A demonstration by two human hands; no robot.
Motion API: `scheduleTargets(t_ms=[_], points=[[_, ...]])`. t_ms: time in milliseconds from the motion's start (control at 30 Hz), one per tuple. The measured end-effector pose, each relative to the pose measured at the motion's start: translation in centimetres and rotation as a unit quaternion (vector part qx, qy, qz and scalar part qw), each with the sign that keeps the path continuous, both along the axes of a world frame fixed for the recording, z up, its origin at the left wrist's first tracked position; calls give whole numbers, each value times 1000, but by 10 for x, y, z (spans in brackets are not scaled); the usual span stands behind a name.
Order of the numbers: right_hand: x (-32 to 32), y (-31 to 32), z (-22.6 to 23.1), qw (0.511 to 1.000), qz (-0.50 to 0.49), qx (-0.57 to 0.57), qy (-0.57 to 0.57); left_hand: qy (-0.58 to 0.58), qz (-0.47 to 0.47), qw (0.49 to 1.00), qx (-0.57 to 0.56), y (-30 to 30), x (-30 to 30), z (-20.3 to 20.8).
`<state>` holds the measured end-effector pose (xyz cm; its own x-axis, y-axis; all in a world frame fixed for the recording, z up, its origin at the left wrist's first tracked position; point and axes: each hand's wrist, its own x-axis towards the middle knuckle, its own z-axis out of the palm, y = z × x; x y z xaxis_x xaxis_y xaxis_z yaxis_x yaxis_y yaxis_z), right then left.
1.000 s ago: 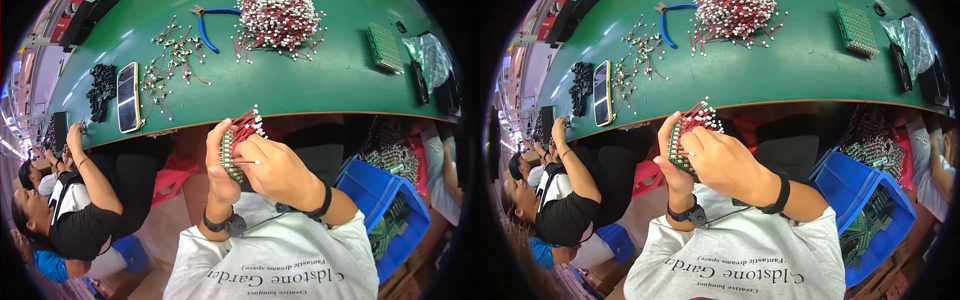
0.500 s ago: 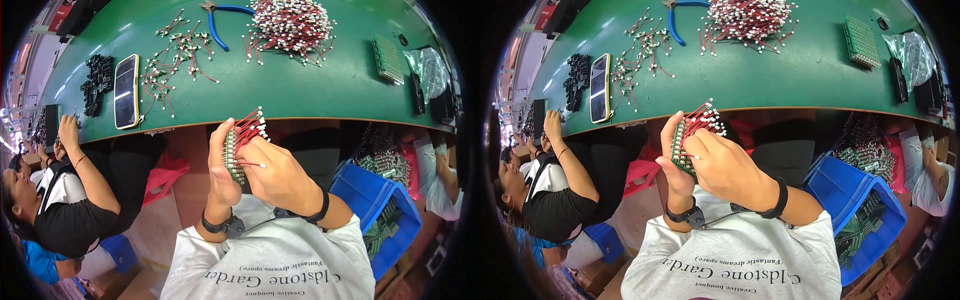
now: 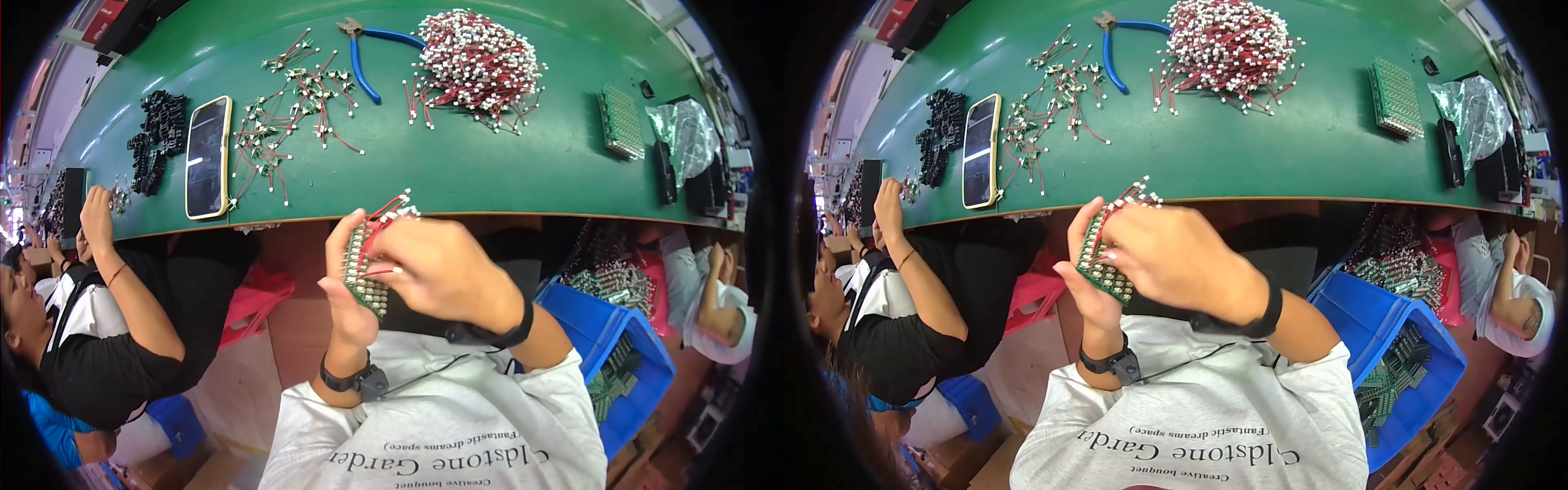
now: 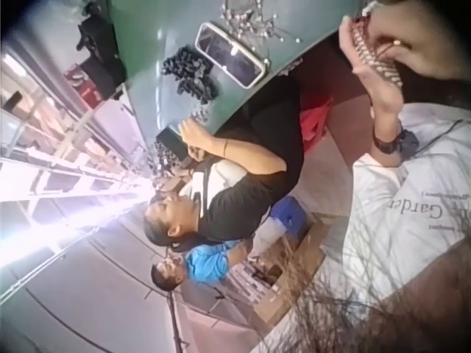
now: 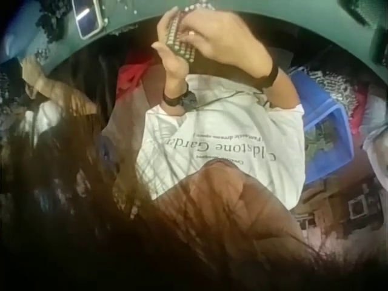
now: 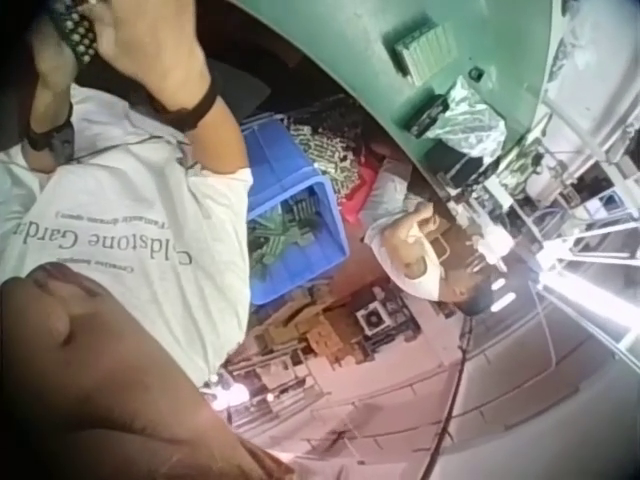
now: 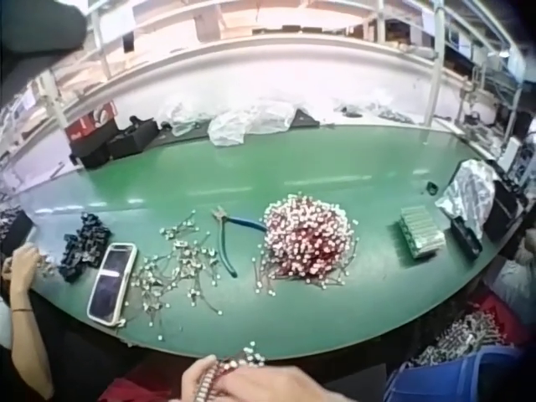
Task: Manually inserting electronic components into a printed circuit board on an assembly line.
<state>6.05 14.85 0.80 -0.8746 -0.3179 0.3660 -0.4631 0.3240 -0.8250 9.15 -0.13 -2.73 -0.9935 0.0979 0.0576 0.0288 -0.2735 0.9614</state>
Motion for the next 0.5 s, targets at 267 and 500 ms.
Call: scheduleTargets(t_ms=[267, 500], points=[[-96, 68, -6, 978, -137, 147, 62, -6, 41, 998, 43, -13, 2, -13], [-100, 64, -4, 953, -107, 274, 75, 4, 40, 999, 33, -13, 7, -10]])
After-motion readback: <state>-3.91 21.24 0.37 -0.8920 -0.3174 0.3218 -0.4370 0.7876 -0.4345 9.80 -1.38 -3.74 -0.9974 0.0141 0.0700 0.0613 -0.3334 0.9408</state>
